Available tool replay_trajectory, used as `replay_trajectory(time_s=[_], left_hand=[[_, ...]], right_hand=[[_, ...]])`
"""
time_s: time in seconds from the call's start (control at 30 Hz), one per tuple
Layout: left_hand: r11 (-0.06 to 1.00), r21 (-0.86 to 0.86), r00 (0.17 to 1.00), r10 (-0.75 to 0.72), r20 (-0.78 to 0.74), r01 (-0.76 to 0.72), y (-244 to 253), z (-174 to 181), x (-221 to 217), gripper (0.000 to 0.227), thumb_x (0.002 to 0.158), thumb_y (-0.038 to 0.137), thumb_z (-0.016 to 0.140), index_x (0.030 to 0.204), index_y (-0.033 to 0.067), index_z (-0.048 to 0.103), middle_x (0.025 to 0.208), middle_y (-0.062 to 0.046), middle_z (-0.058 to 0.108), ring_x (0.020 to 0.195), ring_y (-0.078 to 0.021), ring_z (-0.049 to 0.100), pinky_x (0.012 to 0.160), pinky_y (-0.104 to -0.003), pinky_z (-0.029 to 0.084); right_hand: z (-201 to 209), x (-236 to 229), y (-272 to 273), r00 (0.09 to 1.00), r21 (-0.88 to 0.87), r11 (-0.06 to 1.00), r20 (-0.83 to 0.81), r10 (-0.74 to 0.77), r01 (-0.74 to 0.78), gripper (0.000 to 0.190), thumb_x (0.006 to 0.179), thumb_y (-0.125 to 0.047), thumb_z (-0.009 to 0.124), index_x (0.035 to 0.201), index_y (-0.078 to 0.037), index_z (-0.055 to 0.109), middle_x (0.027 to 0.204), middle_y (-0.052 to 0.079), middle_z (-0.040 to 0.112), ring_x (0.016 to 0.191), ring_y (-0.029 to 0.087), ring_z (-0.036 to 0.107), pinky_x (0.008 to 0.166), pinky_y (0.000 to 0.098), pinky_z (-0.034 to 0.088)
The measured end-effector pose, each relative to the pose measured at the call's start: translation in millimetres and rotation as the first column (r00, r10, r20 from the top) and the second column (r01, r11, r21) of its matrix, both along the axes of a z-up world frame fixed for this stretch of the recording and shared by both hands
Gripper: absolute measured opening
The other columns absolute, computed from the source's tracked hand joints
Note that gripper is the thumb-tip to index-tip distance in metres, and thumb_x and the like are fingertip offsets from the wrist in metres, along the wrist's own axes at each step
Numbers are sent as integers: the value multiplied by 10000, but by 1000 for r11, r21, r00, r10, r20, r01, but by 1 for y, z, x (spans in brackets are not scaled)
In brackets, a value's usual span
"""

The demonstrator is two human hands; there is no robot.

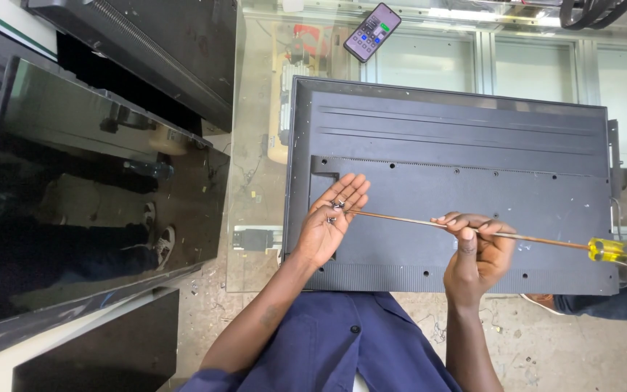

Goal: The person uses a screwdriver to remove screws from the back panel of a television. The person holds the loosened screws in their palm and sets the television down on a glass surface.

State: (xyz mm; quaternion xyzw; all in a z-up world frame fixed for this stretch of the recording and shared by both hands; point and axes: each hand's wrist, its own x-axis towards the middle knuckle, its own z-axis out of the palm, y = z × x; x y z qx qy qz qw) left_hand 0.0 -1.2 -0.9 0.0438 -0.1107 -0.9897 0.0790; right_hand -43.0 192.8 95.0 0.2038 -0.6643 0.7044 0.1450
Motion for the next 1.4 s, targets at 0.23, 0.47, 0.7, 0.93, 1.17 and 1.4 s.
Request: replay_trajectory(time_s=[0.23, 0.47, 0.7, 0.93, 1.17, 1.4], left_hand=[[965, -258, 988, -11, 153, 51, -1, -26, 5, 379, 857, 75, 565, 1209, -60, 604, 1029, -193, 677, 889, -261, 704, 695, -288, 574], [932, -361, 974, 65, 218, 18, 2, -27, 7, 287, 870, 49, 689, 1114, -100, 657, 935, -265, 686, 799, -292, 724, 612, -302, 593], [911, -413, 946, 143, 291, -10, 3, -40, 4, 239, 800, 49, 786, 986, -73, 696, 842, -224, 691, 716, -238, 716, 584, -279, 588], [906, -423, 939, 162, 302, -20, 1, -39, 6, 199, 779, 25, 794, 930, -69, 705, 796, -197, 682, 664, -208, 699, 555, -271, 589], [901, -435, 935, 155, 319, -1, -1, -43, 7, 206, 790, 33, 787, 928, -86, 692, 763, -200, 677, 640, -207, 693, 557, -288, 602], [934, -356, 925, 157, 345, -26, -3, -64, 10, 233, 802, 35, 776, 974, -96, 693, 768, -213, 679, 658, -231, 707, 583, -303, 612]], right_hand=[[0, -6, 6, 1000, 8, 1000, -10, -27, 27, 149, 1034, -53, 476, 1031, -35, 329, 832, 197, 535, 850, 329, 633, 764, 505, 610], [-6, -14, 9, 1000, 5, 1000, -17, -22, 22, 153, 1034, -42, 477, 1032, -26, 324, 822, 208, 523, 835, 354, 634, 766, 527, 609], [-6, -15, 9, 1000, 3, 1000, -5, -14, 14, 155, 1029, -38, 479, 1032, -36, 324, 823, 199, 521, 834, 340, 634, 784, 510, 610], [-5, -17, 3, 1000, 7, 1000, 19, 8, -8, 159, 1023, -49, 490, 1028, -33, 331, 820, 198, 531, 835, 333, 640, 776, 509, 611], [3, -19, -2, 992, 47, 998, 121, 28, -34, 160, 1015, -53, 523, 1025, -3, 372, 869, 255, 592, 848, 344, 681, 768, 477, 609], [-1, -41, -9, 960, 130, 985, 267, 80, -118, 142, 1009, -11, 529, 1066, 30, 406, 973, 312, 654, 883, 332, 707, 777, 423, 599]])
